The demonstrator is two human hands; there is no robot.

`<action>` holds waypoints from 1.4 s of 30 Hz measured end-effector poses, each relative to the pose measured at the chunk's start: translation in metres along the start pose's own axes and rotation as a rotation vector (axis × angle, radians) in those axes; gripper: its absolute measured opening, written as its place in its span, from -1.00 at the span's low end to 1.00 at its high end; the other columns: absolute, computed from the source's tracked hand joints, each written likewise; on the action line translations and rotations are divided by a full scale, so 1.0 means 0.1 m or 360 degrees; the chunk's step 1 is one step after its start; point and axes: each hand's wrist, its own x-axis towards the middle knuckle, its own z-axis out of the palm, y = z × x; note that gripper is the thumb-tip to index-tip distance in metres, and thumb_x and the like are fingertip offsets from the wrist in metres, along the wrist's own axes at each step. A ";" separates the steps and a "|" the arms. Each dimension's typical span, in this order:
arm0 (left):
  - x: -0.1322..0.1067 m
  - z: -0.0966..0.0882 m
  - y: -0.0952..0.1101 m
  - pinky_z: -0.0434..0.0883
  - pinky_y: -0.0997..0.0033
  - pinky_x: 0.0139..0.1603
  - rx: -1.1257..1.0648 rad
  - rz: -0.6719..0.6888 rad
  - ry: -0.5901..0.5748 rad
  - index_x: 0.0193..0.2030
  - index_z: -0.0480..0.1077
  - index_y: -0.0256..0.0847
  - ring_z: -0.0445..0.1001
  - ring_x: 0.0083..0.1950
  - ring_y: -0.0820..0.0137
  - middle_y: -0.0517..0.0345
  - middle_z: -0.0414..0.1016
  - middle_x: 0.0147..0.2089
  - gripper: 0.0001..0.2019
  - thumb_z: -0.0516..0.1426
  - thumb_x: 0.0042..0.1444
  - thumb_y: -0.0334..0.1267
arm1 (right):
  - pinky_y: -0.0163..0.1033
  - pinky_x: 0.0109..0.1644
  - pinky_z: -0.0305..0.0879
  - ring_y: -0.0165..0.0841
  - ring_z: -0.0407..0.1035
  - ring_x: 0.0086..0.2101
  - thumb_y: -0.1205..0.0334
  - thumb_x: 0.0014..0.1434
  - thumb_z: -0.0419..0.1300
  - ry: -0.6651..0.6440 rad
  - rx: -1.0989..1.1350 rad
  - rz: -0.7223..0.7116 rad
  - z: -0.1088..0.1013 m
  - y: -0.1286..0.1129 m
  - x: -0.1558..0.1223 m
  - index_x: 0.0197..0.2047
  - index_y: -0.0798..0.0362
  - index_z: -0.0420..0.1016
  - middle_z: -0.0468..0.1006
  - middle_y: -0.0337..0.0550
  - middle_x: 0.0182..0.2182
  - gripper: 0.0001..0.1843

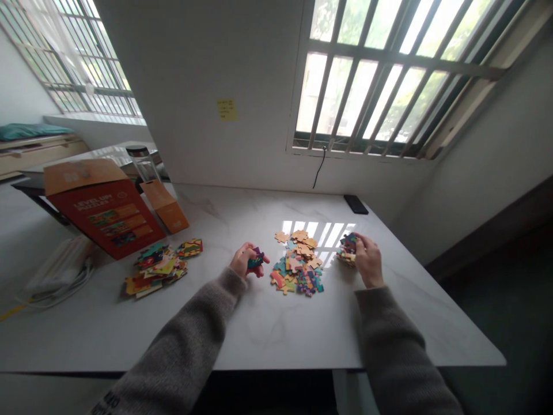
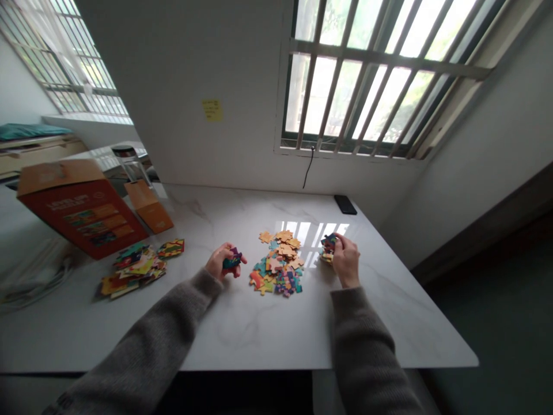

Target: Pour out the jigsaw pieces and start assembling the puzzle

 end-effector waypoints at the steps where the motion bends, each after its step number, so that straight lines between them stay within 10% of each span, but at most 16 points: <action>1: 0.00 0.00 0.00 0.30 0.38 -0.75 -0.0012 -0.0013 -0.0017 -0.29 0.05 -0.14 0.40 -0.72 0.29 0.12 0.55 -0.49 -0.71 0.08 -0.16 -0.28 | 0.02 0.05 0.22 -0.10 0.36 -0.08 0.06 0.24 -0.04 0.0047 -0.0201 -0.0014 -0.06 0.10 0.04 -0.01 0.11 0.54 0.57 0.09 -0.14 -0.54; 14: 0.04 0.04 -0.08 0.36 0.38 -0.77 0.0061 -0.0096 -0.0055 -0.23 0.08 -0.15 0.40 -0.73 0.36 0.17 0.53 -0.46 -0.59 0.23 -0.10 -0.13 | -0.07 -0.13 0.12 -0.10 0.25 -0.13 0.12 0.21 0.01 -0.0150 -0.0969 -0.0028 -0.04 0.32 0.06 -0.11 0.05 0.62 0.48 0.08 -0.19 -0.60; 22: 0.07 -0.01 -0.11 0.36 0.40 -0.73 0.0121 -0.0093 -0.0032 -0.23 0.13 -0.15 0.39 -0.71 0.38 0.25 0.46 -0.52 -0.61 0.22 -0.08 -0.11 | -0.04 0.01 0.10 -0.11 0.25 -0.09 0.18 0.22 0.02 0.0221 -0.0676 -0.0314 0.01 -0.02 -0.09 -0.04 0.09 0.52 0.45 0.05 -0.13 -0.65; 29: 0.05 0.01 -0.13 0.18 0.56 -0.73 0.0345 0.0056 0.0235 -0.41 0.23 -0.19 0.26 -0.72 0.51 0.34 0.27 -0.63 -0.84 0.15 -0.11 -0.25 | -0.09 0.00 0.17 -0.20 0.30 -0.13 0.35 0.25 0.04 -0.0576 -0.0126 -0.1110 0.59 -0.73 -0.78 -0.07 -0.04 0.50 0.48 -0.09 -0.22 -0.73; 42: 0.03 -0.32 0.01 0.35 0.46 -0.53 0.0777 0.0319 0.0216 -0.20 0.42 -0.31 0.37 -0.57 0.48 0.21 0.44 -0.53 -0.64 0.31 -0.10 -0.14 | -0.10 -0.06 0.18 -0.24 0.32 -0.19 0.35 0.29 0.04 -0.0552 -0.0018 -0.1041 0.64 -0.71 -0.80 -0.17 -0.01 0.50 0.47 -0.12 -0.28 -0.79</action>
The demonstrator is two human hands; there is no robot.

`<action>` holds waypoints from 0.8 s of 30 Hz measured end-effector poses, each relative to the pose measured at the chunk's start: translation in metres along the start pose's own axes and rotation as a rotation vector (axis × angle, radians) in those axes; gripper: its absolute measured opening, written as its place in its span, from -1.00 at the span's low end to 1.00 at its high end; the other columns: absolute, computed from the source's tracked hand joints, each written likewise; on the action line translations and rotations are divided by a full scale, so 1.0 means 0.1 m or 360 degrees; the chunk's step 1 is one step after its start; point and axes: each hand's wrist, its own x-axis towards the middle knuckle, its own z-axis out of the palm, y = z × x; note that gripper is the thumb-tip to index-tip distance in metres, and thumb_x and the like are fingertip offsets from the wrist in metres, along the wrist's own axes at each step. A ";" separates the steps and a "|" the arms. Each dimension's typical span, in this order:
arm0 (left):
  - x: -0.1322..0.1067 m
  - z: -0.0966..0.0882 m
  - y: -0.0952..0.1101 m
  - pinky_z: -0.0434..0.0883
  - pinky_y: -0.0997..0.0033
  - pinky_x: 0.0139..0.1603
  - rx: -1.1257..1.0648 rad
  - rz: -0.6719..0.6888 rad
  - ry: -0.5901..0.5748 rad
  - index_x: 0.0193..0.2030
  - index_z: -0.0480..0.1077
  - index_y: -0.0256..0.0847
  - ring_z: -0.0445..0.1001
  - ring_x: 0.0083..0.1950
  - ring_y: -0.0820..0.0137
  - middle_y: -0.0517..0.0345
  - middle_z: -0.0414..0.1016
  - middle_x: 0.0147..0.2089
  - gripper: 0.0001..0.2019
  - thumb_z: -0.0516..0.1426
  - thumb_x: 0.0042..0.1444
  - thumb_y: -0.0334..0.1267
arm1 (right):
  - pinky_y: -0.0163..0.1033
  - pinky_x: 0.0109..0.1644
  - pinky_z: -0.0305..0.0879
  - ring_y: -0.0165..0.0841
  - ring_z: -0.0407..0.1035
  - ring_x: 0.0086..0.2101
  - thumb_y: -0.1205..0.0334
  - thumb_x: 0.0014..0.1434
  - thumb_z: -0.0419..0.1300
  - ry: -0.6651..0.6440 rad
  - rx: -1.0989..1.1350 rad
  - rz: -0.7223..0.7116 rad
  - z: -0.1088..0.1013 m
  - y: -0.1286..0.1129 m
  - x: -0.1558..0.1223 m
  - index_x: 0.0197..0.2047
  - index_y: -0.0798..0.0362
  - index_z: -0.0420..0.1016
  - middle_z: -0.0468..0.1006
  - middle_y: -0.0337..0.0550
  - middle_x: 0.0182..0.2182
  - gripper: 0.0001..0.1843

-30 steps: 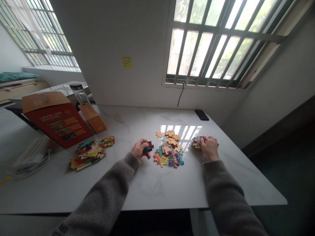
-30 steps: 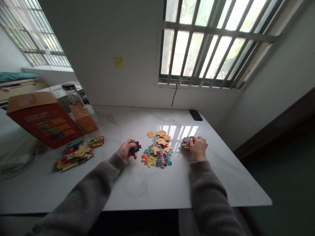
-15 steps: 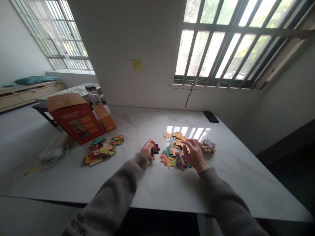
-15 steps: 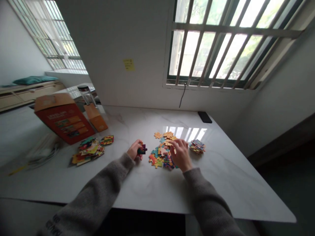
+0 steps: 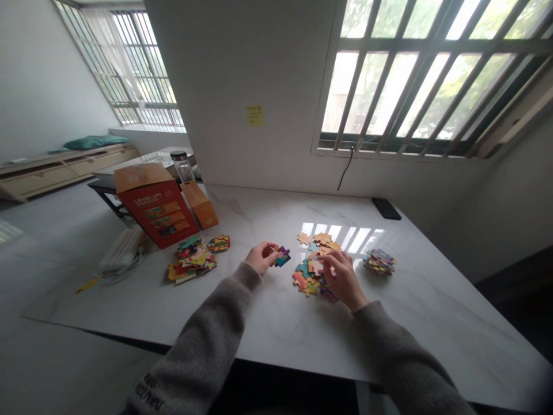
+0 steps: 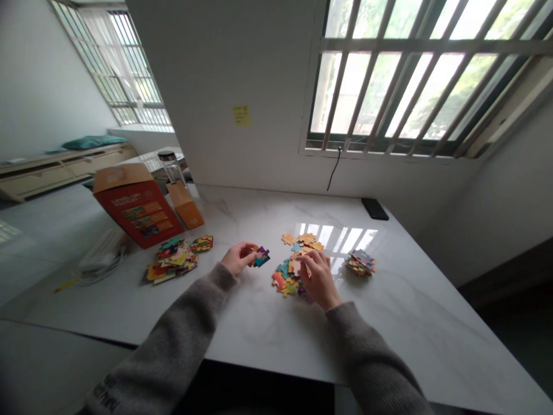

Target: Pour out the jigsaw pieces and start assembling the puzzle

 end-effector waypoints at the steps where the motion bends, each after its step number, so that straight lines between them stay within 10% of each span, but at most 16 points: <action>1: 0.01 -0.11 0.01 0.35 0.46 -0.52 0.0091 0.0022 0.0038 -0.19 0.44 -0.30 0.38 -0.56 0.47 0.20 0.44 -0.52 -0.66 0.29 -0.08 -0.15 | -0.10 -0.06 0.18 -0.23 0.32 -0.19 0.35 0.29 0.04 0.0002 0.0004 -0.0005 0.01 0.00 0.00 -0.18 -0.02 0.50 0.47 -0.12 -0.28 -0.79; 11: 0.37 -1.76 0.28 0.37 0.17 -0.18 0.1534 -0.0156 0.0455 -0.33 0.54 -0.14 0.50 -0.27 0.16 0.02 0.58 -0.35 -0.87 0.26 -0.08 -0.26 | -0.09 -0.06 0.19 -0.23 0.34 -0.20 0.33 0.30 0.03 -0.0031 0.0005 -0.0040 0.02 0.02 0.01 -0.17 -0.02 0.50 0.49 -0.11 -0.29 -0.79; 19: 0.44 -1.84 0.25 0.11 -0.15 0.18 0.2044 -0.0485 0.0329 -0.29 0.55 -0.11 0.37 0.11 -0.07 -0.09 0.57 -0.11 -0.84 0.25 -0.04 -0.17 | -0.08 -0.04 0.18 -0.22 0.36 -0.19 0.31 0.31 0.03 -0.0013 0.0003 -0.0009 0.03 0.05 0.01 -0.19 -0.02 0.50 0.50 -0.11 -0.27 -0.79; 24: 0.40 -1.59 0.35 0.17 -0.06 0.16 0.2174 -0.0251 0.0365 -0.08 0.51 -0.14 0.30 0.14 -0.03 -0.12 0.49 0.02 -0.72 0.18 0.07 -0.15 | -0.07 -0.03 0.18 -0.22 0.35 -0.19 0.31 0.31 0.02 -0.0028 -0.0009 0.0038 0.00 0.04 0.03 -0.17 -0.03 0.50 0.51 -0.11 -0.26 -0.78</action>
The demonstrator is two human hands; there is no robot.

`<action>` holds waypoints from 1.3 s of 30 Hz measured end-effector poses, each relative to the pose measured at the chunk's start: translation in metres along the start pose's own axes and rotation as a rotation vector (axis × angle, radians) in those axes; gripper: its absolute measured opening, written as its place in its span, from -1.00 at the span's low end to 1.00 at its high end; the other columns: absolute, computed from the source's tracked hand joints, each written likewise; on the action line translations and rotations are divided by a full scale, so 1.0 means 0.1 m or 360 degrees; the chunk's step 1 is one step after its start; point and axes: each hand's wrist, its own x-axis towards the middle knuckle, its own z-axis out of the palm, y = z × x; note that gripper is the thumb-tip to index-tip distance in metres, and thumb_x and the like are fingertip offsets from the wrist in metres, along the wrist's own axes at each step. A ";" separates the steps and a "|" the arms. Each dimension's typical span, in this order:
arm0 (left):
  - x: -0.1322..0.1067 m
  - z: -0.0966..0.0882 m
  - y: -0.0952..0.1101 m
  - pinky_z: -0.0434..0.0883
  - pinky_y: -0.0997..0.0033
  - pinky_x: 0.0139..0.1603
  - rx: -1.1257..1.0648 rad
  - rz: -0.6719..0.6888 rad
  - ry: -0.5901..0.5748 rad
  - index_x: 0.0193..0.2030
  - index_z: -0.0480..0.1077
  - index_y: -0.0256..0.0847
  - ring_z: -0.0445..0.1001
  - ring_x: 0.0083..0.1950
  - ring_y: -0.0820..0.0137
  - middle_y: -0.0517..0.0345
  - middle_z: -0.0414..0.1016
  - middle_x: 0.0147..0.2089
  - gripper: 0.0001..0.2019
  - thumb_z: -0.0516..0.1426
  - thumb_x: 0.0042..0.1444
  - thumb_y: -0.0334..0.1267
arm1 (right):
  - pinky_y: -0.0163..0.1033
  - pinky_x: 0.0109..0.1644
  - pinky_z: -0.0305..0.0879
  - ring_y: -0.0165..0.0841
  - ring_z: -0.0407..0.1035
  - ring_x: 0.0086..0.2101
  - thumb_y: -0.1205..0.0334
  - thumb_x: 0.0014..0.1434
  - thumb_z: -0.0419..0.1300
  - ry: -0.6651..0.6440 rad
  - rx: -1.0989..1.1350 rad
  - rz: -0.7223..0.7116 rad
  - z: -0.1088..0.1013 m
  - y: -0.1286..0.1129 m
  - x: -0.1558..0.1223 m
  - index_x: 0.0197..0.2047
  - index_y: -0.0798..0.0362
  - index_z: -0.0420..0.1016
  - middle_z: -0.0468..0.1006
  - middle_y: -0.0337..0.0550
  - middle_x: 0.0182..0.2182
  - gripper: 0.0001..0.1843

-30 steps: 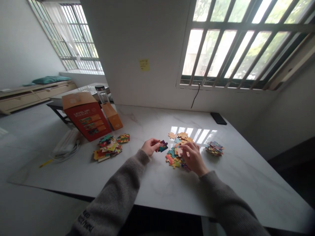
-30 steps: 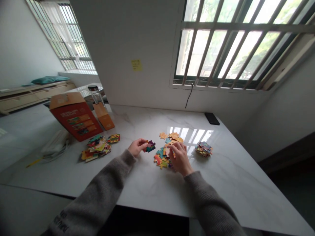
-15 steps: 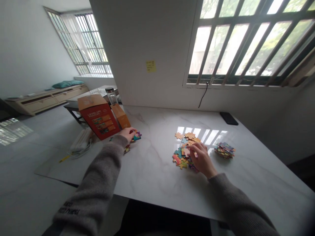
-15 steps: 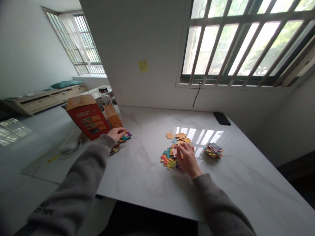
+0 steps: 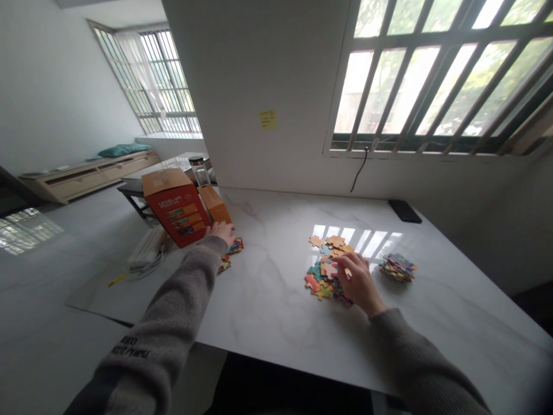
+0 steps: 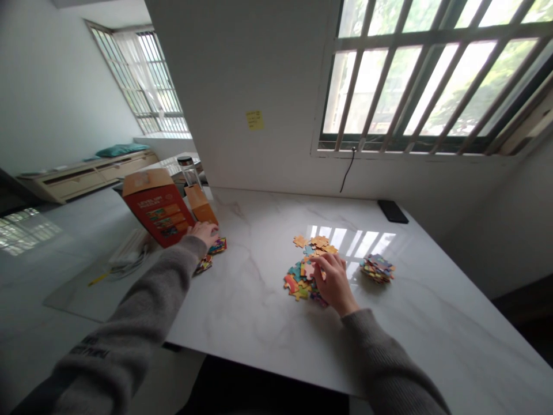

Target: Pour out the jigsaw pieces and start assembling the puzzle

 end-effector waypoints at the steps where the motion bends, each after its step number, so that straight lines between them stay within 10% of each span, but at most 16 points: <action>1: -0.06 0.00 0.13 0.21 0.00 0.13 -0.0039 0.0063 0.0029 -0.04 0.49 -0.12 0.32 0.12 0.02 -0.09 0.49 0.00 -0.71 0.14 0.12 -0.15 | -0.07 -0.03 0.18 -0.21 0.34 -0.18 0.31 0.30 0.02 -0.0006 -0.0011 0.0016 0.00 0.01 0.00 -0.17 -0.03 0.50 0.51 -0.11 -0.26 -0.78; 9: -0.90 0.38 1.58 0.32 0.27 0.06 -0.0565 0.0878 -0.0195 0.02 0.44 -0.13 0.41 0.02 0.23 0.08 0.52 -0.06 -0.66 0.14 0.14 -0.08 | -0.05 0.03 0.20 -0.18 0.31 -0.11 0.26 0.32 0.00 -0.0108 -0.0029 0.0190 0.01 0.10 -0.02 -0.08 -0.02 0.47 0.50 -0.07 -0.18 -0.76; 14: -1.19 0.61 2.01 0.30 0.12 0.07 -0.0484 0.1058 -0.0165 0.27 0.22 -0.11 0.33 0.09 0.10 -0.01 0.41 0.09 -0.29 0.20 0.01 0.13 | -0.03 0.11 0.19 -0.13 0.25 0.05 0.19 0.26 0.11 -0.0337 -0.0023 0.0100 0.02 0.06 -0.04 0.09 -0.06 0.39 0.44 -0.05 0.05 -0.67; 31: -0.88 0.65 1.64 0.41 0.26 -0.16 -0.1247 0.0785 -0.0110 -0.30 0.44 -0.18 0.44 -0.28 0.27 0.03 0.50 -0.30 -0.86 0.17 -0.04 -0.26 | -0.05 0.06 0.19 -0.15 0.34 -0.06 0.23 0.23 0.16 -0.0324 -0.0224 0.0009 0.01 0.10 -0.03 0.09 -0.07 0.41 0.53 -0.07 -0.13 -0.66; 39: -0.75 0.55 1.56 0.33 0.41 -0.66 -0.2629 0.0107 -0.1043 -0.39 0.21 -0.20 0.37 -0.65 0.41 0.21 0.37 -0.57 -0.67 0.18 -0.07 0.00 | -0.12 -0.05 0.26 -0.25 0.38 -0.22 0.19 0.33 0.03 -0.0175 0.0304 0.0183 0.12 -0.17 0.14 -0.05 -0.01 0.47 0.50 -0.12 -0.31 -0.77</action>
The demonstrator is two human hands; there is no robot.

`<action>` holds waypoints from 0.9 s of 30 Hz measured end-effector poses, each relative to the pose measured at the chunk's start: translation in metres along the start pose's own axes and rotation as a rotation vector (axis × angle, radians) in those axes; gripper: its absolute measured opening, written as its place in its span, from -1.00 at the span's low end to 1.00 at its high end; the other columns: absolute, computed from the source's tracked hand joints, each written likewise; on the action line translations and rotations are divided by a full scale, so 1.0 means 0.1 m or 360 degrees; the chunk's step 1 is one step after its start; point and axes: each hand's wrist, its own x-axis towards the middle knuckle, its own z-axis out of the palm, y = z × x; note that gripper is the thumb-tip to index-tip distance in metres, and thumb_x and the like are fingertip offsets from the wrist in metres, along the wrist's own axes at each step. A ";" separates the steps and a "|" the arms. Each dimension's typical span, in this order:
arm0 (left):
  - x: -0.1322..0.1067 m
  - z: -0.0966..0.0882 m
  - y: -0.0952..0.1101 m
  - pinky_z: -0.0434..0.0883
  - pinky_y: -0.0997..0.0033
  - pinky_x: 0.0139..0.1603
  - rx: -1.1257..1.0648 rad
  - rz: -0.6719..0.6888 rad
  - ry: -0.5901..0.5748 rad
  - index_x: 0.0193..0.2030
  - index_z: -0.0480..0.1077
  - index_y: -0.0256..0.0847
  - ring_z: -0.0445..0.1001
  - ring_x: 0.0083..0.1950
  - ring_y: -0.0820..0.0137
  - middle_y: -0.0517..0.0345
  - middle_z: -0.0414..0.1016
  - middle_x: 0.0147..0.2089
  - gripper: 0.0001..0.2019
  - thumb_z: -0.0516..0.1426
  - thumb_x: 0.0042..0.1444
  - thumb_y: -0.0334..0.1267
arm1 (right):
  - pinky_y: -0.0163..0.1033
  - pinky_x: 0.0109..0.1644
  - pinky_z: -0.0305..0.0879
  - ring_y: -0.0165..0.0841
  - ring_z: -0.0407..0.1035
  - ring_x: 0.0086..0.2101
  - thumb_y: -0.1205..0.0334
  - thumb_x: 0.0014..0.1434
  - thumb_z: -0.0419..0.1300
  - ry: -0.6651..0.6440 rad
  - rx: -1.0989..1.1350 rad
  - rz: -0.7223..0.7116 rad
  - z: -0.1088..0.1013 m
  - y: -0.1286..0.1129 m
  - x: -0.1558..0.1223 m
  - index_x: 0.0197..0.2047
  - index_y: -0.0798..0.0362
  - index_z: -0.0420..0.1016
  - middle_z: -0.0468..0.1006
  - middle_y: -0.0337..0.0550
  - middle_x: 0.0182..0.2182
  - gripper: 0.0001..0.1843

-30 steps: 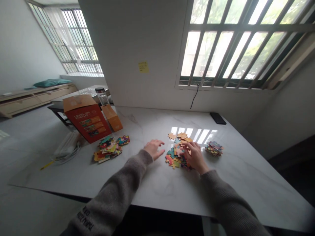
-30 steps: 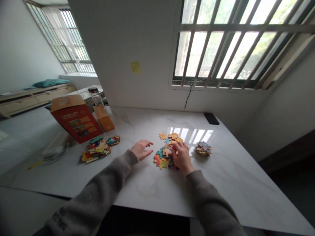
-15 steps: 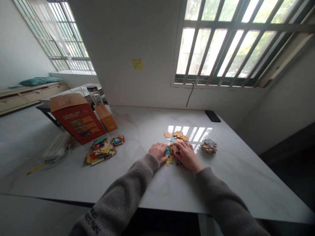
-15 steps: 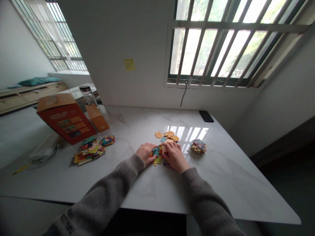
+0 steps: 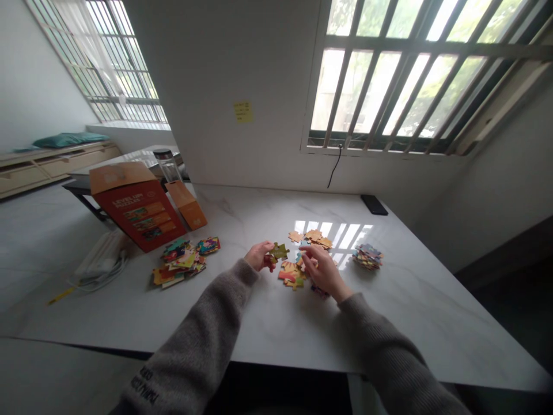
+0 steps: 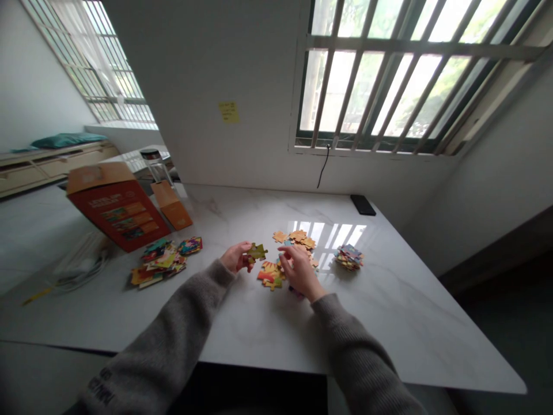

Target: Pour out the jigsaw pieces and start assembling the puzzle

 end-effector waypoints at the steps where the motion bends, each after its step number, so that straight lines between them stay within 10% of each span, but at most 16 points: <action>1: -0.01 0.02 -0.01 0.32 0.42 -0.67 -0.0034 -0.0016 -0.0027 -0.38 0.21 -0.21 0.38 -0.66 0.41 0.19 0.40 -0.57 -0.66 0.20 -0.07 -0.01 | -0.15 -0.09 0.26 -0.28 0.38 -0.28 0.16 0.32 0.05 -0.0018 0.0069 0.0036 0.04 -0.06 0.03 -0.05 -0.01 0.46 0.49 -0.15 -0.36 -0.77; 17: 0.03 0.06 -0.19 0.40 0.44 -0.53 0.0189 0.0308 -0.0077 -0.34 0.33 -0.27 0.40 -0.60 0.50 0.21 0.43 -0.51 -0.62 0.30 -0.07 -0.01 | -0.26 -0.38 0.23 -0.36 0.32 -0.49 -0.03 0.29 0.04 -0.0132 0.0643 0.0453 0.13 -0.16 0.10 -0.45 0.03 0.41 0.46 -0.22 -0.54 -0.61; 23: 0.06 -0.01 -0.12 0.37 0.44 -0.61 -0.0006 0.0362 0.0254 -0.35 0.17 -0.19 0.36 -0.64 0.48 0.33 0.35 -0.60 -0.64 0.25 -0.08 -0.06 | -0.11 -0.09 0.26 -0.24 0.38 -0.26 0.13 0.32 0.04 0.0190 0.0003 0.0121 -0.15 0.13 0.09 -0.23 0.01 0.50 0.53 -0.08 -0.30 -0.76; 27: 0.07 -0.03 -0.09 0.36 0.44 -0.64 0.0031 0.0318 0.0291 -0.33 0.16 -0.17 0.36 -0.66 0.47 0.32 0.36 -0.60 -0.65 0.22 -0.08 -0.06 | -0.04 0.00 0.22 -0.18 0.32 -0.13 0.11 0.23 0.15 -0.0045 -0.0376 -0.0027 -0.19 0.30 -0.03 -0.14 -0.04 0.47 0.47 -0.08 -0.21 -0.83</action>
